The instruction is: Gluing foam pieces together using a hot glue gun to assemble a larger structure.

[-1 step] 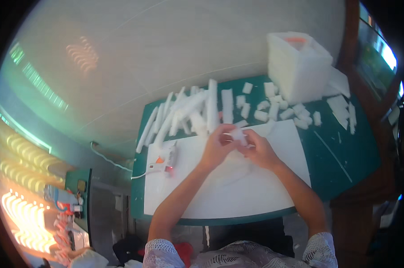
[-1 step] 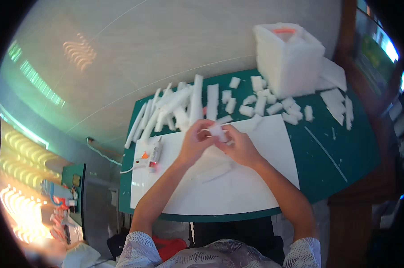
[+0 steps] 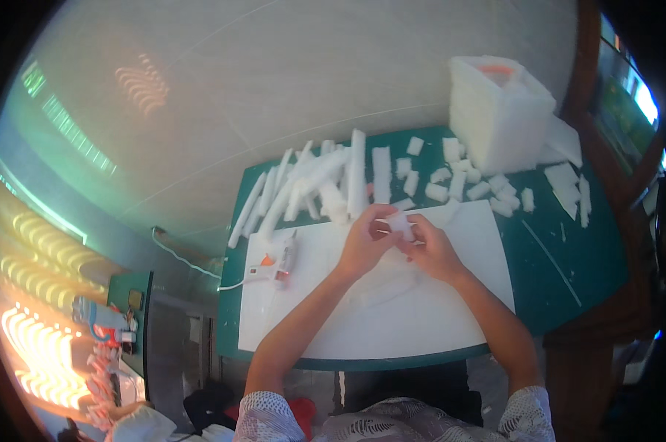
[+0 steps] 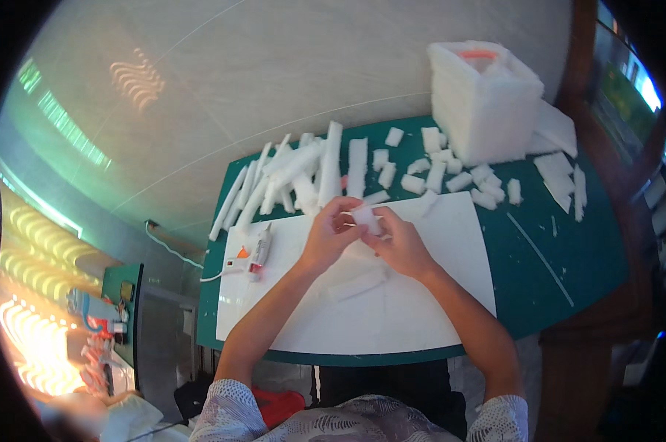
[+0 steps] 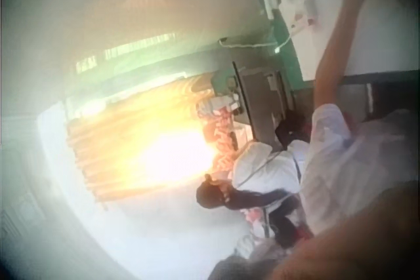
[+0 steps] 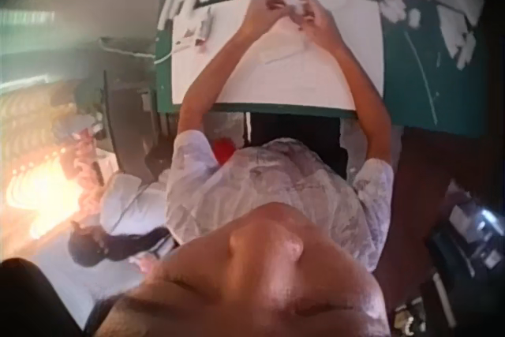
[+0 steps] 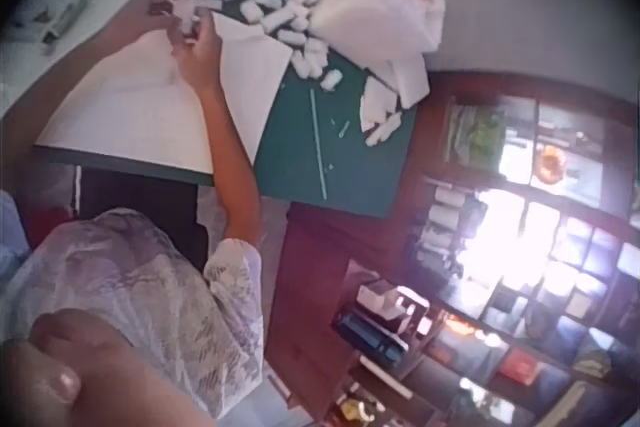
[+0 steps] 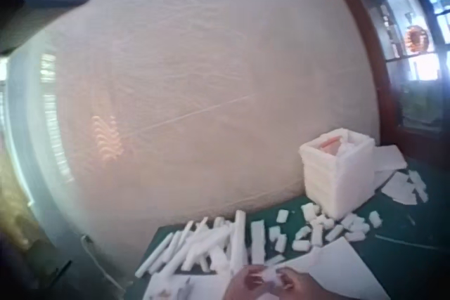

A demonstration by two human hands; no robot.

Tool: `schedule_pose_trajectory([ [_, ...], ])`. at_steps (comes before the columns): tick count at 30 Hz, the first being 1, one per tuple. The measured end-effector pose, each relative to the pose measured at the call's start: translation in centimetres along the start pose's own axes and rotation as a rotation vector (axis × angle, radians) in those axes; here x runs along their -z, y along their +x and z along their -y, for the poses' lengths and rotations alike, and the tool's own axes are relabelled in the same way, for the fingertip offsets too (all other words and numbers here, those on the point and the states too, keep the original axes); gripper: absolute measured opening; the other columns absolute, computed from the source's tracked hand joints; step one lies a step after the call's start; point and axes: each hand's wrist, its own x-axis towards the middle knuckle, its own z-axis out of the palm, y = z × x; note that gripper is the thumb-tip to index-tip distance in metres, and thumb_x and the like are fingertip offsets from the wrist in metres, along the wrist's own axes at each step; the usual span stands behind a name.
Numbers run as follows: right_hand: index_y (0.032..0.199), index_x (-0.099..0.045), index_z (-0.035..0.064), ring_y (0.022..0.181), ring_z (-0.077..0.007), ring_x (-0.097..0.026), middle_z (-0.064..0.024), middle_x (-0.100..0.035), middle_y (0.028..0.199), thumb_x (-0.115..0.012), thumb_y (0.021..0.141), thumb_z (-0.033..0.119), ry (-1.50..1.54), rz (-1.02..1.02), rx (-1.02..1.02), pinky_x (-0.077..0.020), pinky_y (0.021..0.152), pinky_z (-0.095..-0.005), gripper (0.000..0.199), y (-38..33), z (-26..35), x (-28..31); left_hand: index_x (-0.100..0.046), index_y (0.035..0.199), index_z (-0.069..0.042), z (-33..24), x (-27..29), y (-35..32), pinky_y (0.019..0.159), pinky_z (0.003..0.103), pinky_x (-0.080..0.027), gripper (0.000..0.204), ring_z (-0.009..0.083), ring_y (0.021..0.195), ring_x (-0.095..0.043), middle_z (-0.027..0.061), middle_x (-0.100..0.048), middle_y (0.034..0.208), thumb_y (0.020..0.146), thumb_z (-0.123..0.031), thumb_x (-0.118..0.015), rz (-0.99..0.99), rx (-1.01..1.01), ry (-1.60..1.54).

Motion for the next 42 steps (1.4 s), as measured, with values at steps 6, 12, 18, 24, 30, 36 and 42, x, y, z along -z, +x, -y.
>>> schedule_pose_trajectory([
  [6, 0.124, -0.057, -0.0018, 0.072, -0.0144, -0.062, -0.0100, -0.067, 0.092, -0.069, 0.087, 0.012, -0.049, -0.120, -0.029, -0.0514, 0.064, -0.0285, 0.041, 0.3, -1.2, 1.2, -0.054, 0.125, -0.004, -1.7, 3.2, -1.9, 0.080, 0.028, -0.053, 0.040, 0.0141, 0.094, -0.062, 0.0059, -0.060, 0.113, 0.088, -0.005, -0.068, 0.004, -0.060, 0.350],
  [12, 0.120, -0.059, -0.0034, 0.078, -0.0194, -0.064, -0.0141, -0.069, 0.095, -0.068, 0.087, 0.016, -0.269, -0.177, 0.053, -0.0513, 0.071, -0.0308, 0.039, 0.8, -0.5, 2.2, -0.062, 0.105, -0.002, -2.1, 15.1, -8.2, 0.084, 0.037, -0.051, 0.028, 0.0312, 0.094, -0.064, 0.0161, -0.064, 0.104, 0.080, 0.008, -0.056, -0.316, -0.036, 0.896],
  [18, 0.120, -0.058, -0.0035, 0.073, -0.0258, -0.063, -0.0178, -0.068, 0.098, -0.066, 0.088, 0.013, -0.509, -0.197, 0.194, -0.0506, 0.069, -0.0335, 0.036, 0.8, -0.6, 2.5, -0.059, 0.111, -0.003, -2.7, 20.1, -13.9, 0.095, 0.042, -0.046, 0.040, 0.0383, 0.110, -0.057, 0.0162, -0.059, 0.116, 0.074, 0.011, -0.054, -0.190, 0.019, 1.226],
  [24, 0.119, -0.058, -0.0041, 0.071, -0.0272, -0.063, -0.0195, -0.068, 0.098, -0.067, 0.086, 0.010, -0.505, -0.158, 0.109, -0.0502, 0.069, -0.0346, 0.037, 0.8, -0.8, 2.4, -0.056, 0.125, -0.007, -2.5, 20.1, -14.0, 0.100, 0.044, -0.043, 0.054, 0.0371, 0.116, -0.052, 0.0148, -0.054, 0.125, 0.074, 0.009, -0.056, -0.043, -0.001, 1.120],
  [30, 0.120, -0.058, -0.0052, 0.072, -0.0285, -0.064, -0.0208, -0.067, 0.098, -0.067, 0.086, 0.009, -0.541, -0.145, 0.130, -0.0508, 0.069, -0.0350, 0.038, 0.8, -1.1, 2.4, -0.057, 0.124, -0.011, -3.1, 18.7, -13.8, 0.094, 0.043, -0.044, 0.053, 0.0318, 0.116, -0.052, 0.0125, -0.054, 0.123, 0.074, 0.003, -0.063, 0.001, 0.104, 1.423],
  [36, 0.119, -0.058, -0.0052, 0.073, -0.0295, -0.065, -0.0210, -0.068, 0.097, -0.067, 0.086, 0.009, -0.541, -0.132, 0.115, -0.0511, 0.070, -0.0354, 0.037, 0.7, -1.0, 2.5, -0.057, 0.123, -0.008, -0.2, 19.8, -14.7, 0.091, 0.043, -0.045, 0.050, 0.0315, 0.111, -0.055, 0.0131, -0.052, 0.125, 0.075, 0.002, -0.064, -0.009, -0.103, 1.514],
  [42, 0.120, -0.057, -0.0032, 0.072, -0.0275, -0.065, -0.0197, -0.068, 0.093, -0.067, 0.087, 0.012, -0.507, -0.097, 0.058, -0.0505, 0.069, -0.0345, 0.037, 0.7, -0.4, 2.2, -0.056, 0.121, -0.005, -0.7, 19.4, -14.7, 0.083, 0.040, -0.049, 0.046, 0.0336, 0.107, -0.058, 0.0166, -0.049, 0.131, 0.077, 0.001, -0.064, -0.182, -0.141, 1.046],
])
